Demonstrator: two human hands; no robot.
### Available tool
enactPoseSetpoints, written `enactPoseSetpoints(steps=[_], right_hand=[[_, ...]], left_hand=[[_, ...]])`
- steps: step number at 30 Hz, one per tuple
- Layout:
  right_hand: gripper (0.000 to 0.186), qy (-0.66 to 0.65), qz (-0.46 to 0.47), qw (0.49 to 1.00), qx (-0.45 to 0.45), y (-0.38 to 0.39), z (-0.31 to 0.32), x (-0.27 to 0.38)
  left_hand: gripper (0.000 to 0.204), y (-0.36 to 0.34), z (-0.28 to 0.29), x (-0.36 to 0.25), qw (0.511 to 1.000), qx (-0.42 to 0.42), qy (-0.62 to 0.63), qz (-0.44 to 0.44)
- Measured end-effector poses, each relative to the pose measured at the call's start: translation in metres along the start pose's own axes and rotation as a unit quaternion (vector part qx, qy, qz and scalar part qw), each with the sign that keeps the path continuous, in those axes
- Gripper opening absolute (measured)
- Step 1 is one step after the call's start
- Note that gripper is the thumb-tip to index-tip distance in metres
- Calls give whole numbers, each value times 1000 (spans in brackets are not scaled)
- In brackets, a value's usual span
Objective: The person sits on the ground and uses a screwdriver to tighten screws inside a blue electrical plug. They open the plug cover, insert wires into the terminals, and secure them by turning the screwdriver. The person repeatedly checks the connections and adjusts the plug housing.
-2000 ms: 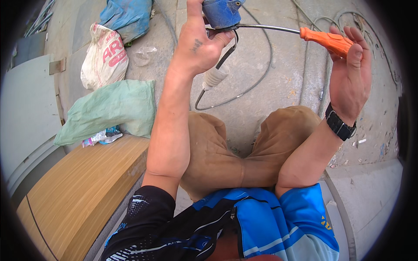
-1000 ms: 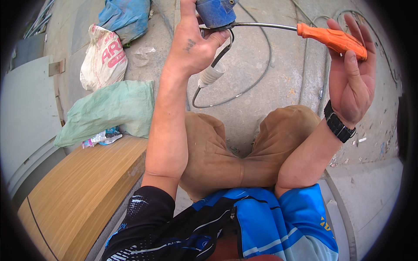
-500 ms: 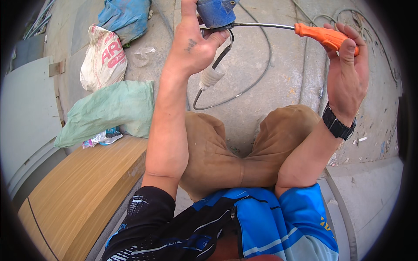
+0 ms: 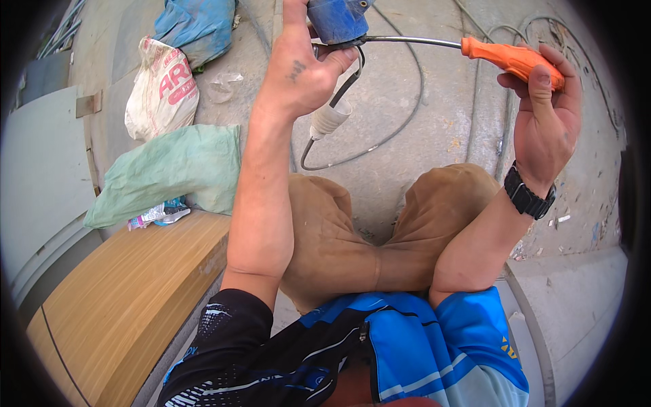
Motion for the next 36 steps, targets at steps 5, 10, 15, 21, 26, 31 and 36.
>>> enactPoseSetpoints(steps=[5,10,15,21,26,31,36], right_hand=[[39,7,0,1000,-22,4,-9,1],[46,29,-19,999,27,3,-6,1],[50,296,-30,955,-17,2,-2,13],[45,375,420,819,112,-2,-28,60],[31,462,347,769,273,-21,-22,78],[53,449,43,810,375,-16,-8,67],[57,492,274,745,358,15,-22,98]], left_hand=[[80,-3,7,7,1000,-15,-6,-3],[80,-3,10,2,999,-8,-31,-26],[79,-6,10,11,999,5,-27,-42],[77,-7,10,3,999,9,-40,-16],[75,-2,0,2,998,55,-18,18],[78,4,-1,1,996,85,31,-12],[78,1,13,0,953,212,210,55]])
Point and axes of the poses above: each hand's wrist, its own y-axis away from the middle knuckle, its own z-axis out of the back of the hand, x = y × z, the point moved 6 cm from there along -y, towards the middle knuckle, and after that the axes turned 7 degrees about -x, right-handed, at the moved point
